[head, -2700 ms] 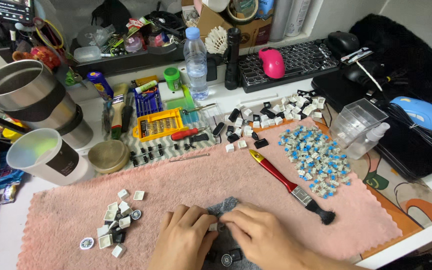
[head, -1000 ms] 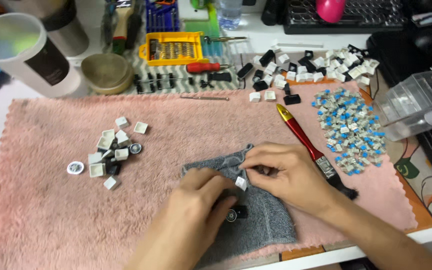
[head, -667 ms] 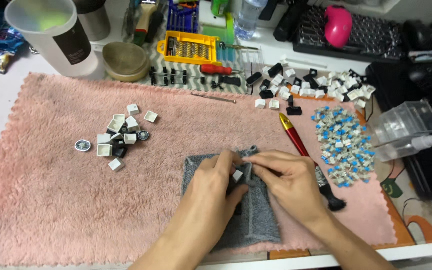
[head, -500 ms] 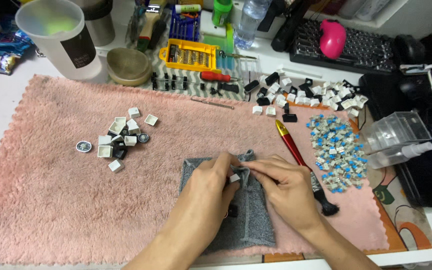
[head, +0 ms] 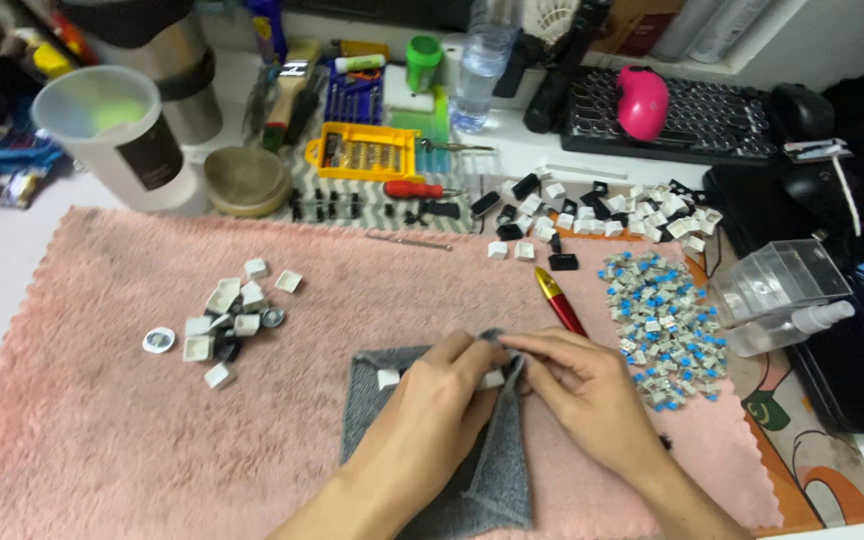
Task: The person uses a red-handled brush to clean small black and white keyboard switch components on a gray cloth. They pick up each switch, brush it, and place it back on the cloth, repeating this process for multiple switches.
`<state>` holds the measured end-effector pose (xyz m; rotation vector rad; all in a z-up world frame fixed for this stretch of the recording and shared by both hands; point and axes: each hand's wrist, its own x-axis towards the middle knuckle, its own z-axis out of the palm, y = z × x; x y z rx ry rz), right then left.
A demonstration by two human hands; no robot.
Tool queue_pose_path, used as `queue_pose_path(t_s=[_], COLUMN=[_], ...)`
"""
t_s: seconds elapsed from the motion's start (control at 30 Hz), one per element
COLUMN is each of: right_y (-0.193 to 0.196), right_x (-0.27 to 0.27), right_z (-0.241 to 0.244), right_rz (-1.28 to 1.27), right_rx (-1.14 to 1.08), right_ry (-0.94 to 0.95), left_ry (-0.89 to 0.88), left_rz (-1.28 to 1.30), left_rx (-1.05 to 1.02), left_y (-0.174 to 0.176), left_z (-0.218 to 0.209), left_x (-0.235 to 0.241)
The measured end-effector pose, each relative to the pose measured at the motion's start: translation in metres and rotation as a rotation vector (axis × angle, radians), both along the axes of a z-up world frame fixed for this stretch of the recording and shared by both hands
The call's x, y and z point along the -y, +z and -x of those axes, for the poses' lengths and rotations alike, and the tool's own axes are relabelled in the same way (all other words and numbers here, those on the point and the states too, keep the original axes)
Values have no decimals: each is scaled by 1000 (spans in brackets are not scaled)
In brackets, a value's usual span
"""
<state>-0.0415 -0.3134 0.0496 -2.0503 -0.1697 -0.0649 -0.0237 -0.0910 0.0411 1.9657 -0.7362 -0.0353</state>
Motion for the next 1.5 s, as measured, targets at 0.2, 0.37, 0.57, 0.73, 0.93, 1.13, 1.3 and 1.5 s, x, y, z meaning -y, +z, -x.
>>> queue_pose_path(t_s=[0.2,0.37,0.57,0.73,0.93,1.13,1.3,1.5], right_y=[2,1,3,1,10,22,34,12], right_x=[-4,-4,-4,-2,-6,-22,-27,3], right_z=[2,3,4,4,7,4,0,7], right_rz=[24,16,14,23,47,279,350,51], right_rx=[129,138,164,186,165,225,102,-129], right_ry=[19,-12,10,60,53,6,-121,-379], left_ry=[-124,11,-1,3,31,26,97,15], left_rz=[-33,-51,-264,-351,-125,-201,-198,-60], left_rx=[65,223,237,242,347,44,121,16], left_y=[20,35,31,24,52,33,14,22], left_z=[-11,-78,-174,-177,-90,0,5,1], left_x=[-19,-13,40,29,-52,-102,-94,-63])
